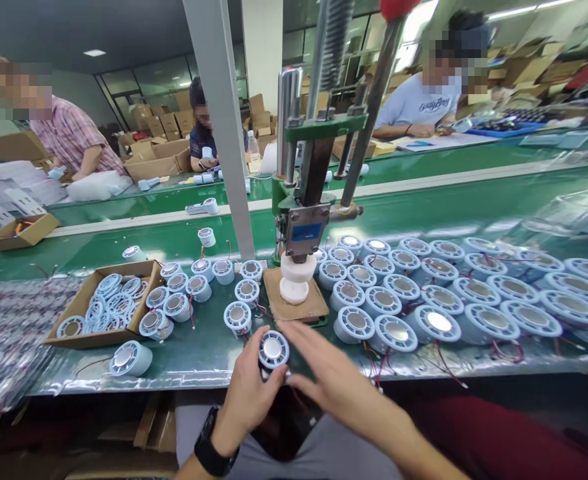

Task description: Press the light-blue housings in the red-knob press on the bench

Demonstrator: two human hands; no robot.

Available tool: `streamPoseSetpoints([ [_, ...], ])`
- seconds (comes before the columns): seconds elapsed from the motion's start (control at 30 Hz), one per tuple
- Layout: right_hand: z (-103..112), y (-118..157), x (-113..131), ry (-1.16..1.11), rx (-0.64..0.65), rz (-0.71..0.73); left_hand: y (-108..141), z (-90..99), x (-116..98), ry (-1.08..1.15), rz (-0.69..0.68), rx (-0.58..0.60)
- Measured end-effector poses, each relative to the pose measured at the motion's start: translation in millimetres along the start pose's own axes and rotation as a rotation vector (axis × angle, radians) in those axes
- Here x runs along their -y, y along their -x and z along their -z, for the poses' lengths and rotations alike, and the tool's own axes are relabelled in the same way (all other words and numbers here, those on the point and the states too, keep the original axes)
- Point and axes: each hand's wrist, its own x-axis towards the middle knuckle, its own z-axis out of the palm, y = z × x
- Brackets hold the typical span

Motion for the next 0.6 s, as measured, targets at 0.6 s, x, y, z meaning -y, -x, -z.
streamPoseSetpoints([
  [0.6,226.0,-272.9,-1.2,-0.144,-0.629,-0.098,-140.2,-13.1,-51.9,0.361,-0.159,0.061],
])
